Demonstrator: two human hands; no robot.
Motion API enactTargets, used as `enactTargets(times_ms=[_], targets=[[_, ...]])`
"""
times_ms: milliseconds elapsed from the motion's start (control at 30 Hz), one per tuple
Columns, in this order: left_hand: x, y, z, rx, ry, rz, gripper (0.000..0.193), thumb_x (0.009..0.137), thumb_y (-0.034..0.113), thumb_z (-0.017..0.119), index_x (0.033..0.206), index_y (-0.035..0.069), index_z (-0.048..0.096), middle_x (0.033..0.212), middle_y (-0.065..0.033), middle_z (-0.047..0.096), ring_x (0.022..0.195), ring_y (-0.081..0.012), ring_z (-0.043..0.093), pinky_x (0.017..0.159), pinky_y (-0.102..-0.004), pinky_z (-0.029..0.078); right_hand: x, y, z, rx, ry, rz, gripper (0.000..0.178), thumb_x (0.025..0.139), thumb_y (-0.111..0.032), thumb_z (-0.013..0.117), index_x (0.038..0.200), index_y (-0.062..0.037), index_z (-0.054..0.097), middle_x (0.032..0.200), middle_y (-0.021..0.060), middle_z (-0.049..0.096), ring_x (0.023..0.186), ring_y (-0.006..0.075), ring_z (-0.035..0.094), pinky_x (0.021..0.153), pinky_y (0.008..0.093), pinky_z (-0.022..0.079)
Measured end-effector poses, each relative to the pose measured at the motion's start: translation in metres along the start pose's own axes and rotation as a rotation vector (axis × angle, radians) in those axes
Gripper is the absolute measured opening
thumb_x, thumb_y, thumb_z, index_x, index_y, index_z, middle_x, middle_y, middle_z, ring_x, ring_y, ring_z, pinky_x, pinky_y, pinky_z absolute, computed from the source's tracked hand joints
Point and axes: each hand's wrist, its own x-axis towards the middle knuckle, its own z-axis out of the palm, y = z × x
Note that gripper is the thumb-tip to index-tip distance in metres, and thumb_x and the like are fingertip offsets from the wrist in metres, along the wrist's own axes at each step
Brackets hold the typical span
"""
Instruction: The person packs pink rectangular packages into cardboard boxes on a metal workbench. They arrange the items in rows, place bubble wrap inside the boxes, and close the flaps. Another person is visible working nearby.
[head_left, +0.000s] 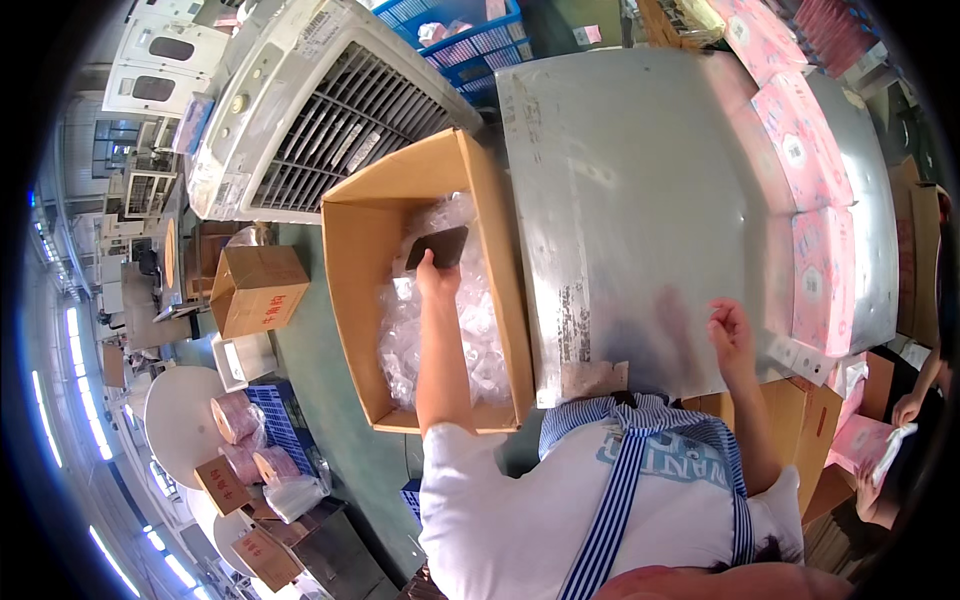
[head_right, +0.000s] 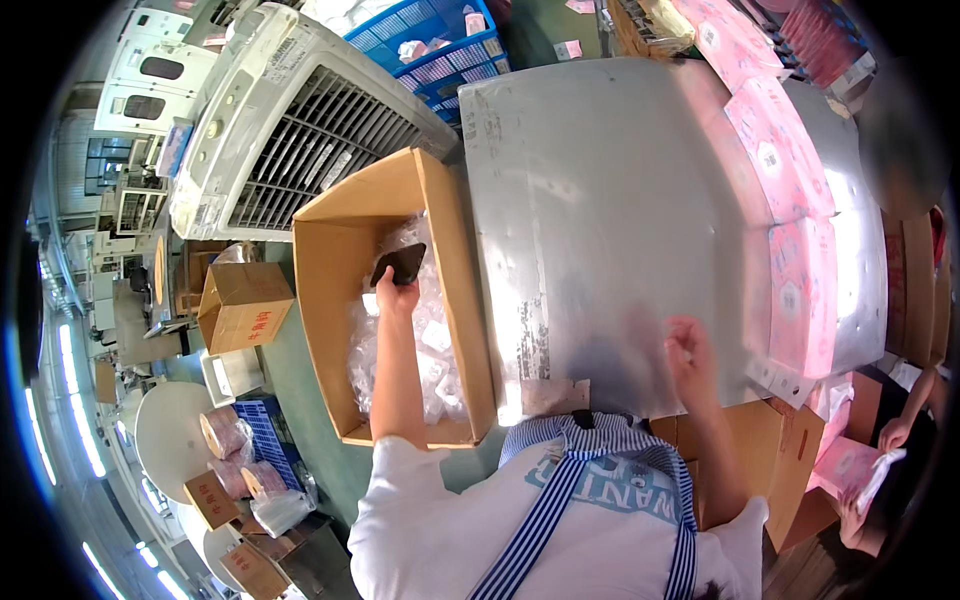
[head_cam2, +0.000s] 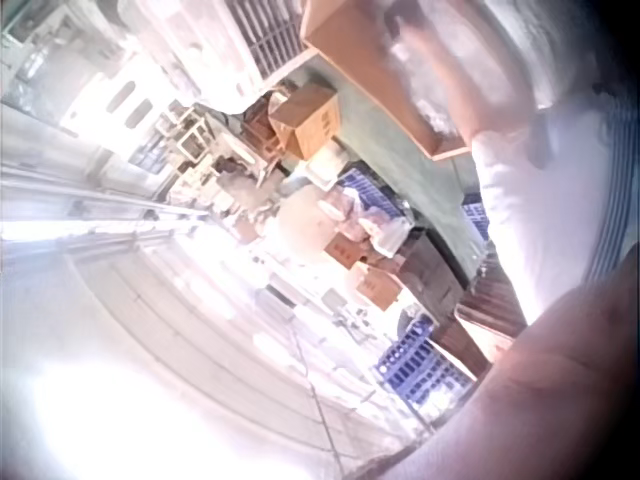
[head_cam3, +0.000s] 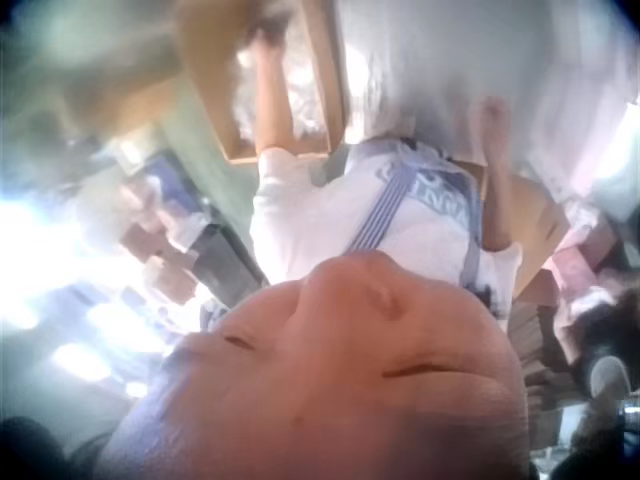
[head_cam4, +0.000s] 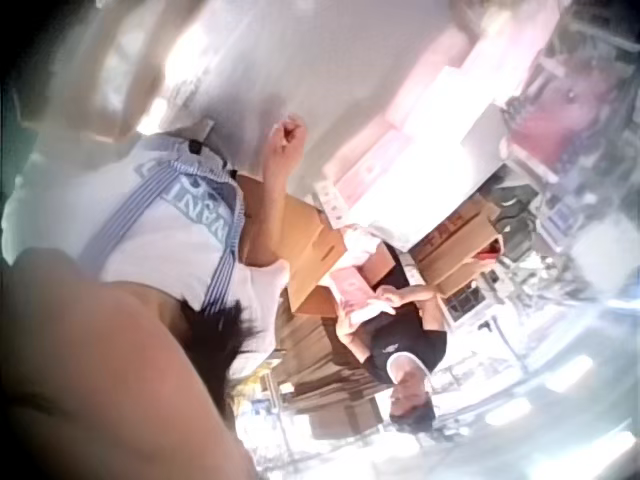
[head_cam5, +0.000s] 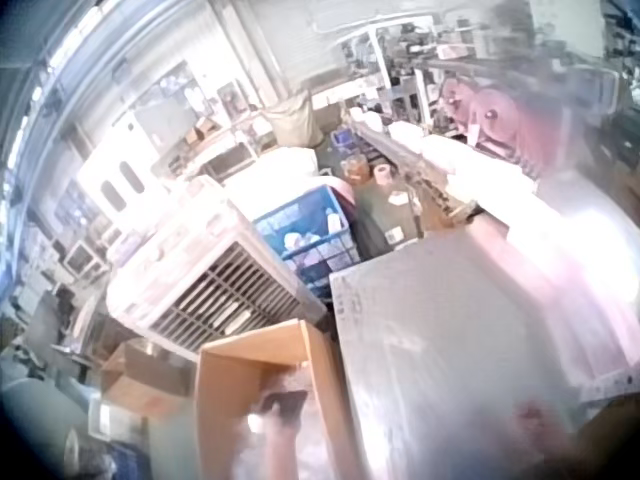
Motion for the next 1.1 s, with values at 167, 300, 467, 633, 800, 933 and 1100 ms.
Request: enactTargets(times_ms=[167,300,467,633,800,933,1100], targets=[[0.166,0.088,-0.019,0.125,0.057,0.123,0.023,0.091,0.014,0.048,0.111,0.007,0.055,0.105,-0.0067,0.062,0.096,-0.0275,0.059,0.082,-0.0422,0.051,0.052,-0.026,-0.001,-0.335,0.204,-0.232,0.025,0.082,-0.001,0.056,0.106,-0.0040,0.053,0.090,0.0071,0.057,0.082,0.0183,0.056,0.074,0.0284,0.045],[0.182,0.014,0.009,0.179,0.161,-0.023,0.038,0.097,0.025,0.031,0.117,-0.004,0.046,0.112,-0.0157,0.058,0.106,-0.0324,0.055,0.095,-0.0433,0.044,0.054,-0.044,-0.081,-1.230,0.553,-0.246,0.046,0.072,-0.016,0.067,0.115,-0.0071,0.051,0.119,0.0123,0.050,0.114,0.0315,0.043,0.094,0.0494,0.034],[0.126,-0.017,0.062,0.624,-0.061,-0.051,0.035,0.097,0.032,0.034,0.098,0.001,0.049,0.082,-0.0085,0.059,0.084,-0.0216,0.057,0.080,-0.0359,0.049,0.026,0.007,-0.184,-1.314,0.693,0.463,0.099,0.064,-0.036,0.075,0.143,-0.0148,0.019,0.134,0.0177,0.037,0.123,0.0351,0.036,0.096,0.0545,0.034],[0.020,0.012,0.076,0.944,-0.117,1.061,0.024,0.089,0.008,0.053,0.111,-0.002,0.051,0.106,-0.0119,0.056,0.091,-0.0205,0.054,0.080,-0.0307,0.045,0.014,0.004,-0.160,-1.165,0.374,-0.006,0.099,0.054,-0.025,0.080,0.138,-0.0080,0.030,0.112,0.0175,0.048,0.104,0.0362,0.047,0.090,0.0435,0.038],[-0.135,-0.080,0.115,1.258,-0.499,0.994,0.014,0.089,0.006,0.051,0.101,0.001,0.054,0.098,-0.0068,0.056,0.091,-0.0152,0.052,0.083,-0.0288,0.044,0.071,-0.025,-0.110,-1.117,0.074,-0.087,0.082,0.068,-0.031,0.071,0.137,-0.0063,0.033,0.121,0.0154,0.048,0.118,0.0297,0.043,0.099,0.0463,0.031],[-0.187,-0.178,0.086,1.135,-1.128,0.046,0.026,0.092,0.007,0.050,0.118,0.003,0.054,0.107,-0.0049,0.059,0.094,-0.0128,0.057,0.083,-0.0246,0.045,0.128,-0.013,-0.205,-1.361,0.819,0.040,0.095,0.064,-0.035,0.073,0.140,-0.0071,0.023,0.130,0.0173,0.041,0.117,0.0347,0.042,0.099,0.0503,0.032],[-0.231,-0.244,0.066,1.181,-1.185,-0.042,0.057,0.090,0.014,0.056,0.140,0.004,0.028,0.136,-0.0149,0.039,0.119,-0.0221,0.046,0.093,-0.0311,0.041,0.100,-0.019,-0.197,-1.100,0.219,-0.090,0.096,0.060,-0.030,0.077,0.138,-0.0049,0.028,0.127,0.0237,0.041,0.115,0.0364,0.043,0.101,0.0417,0.034]])
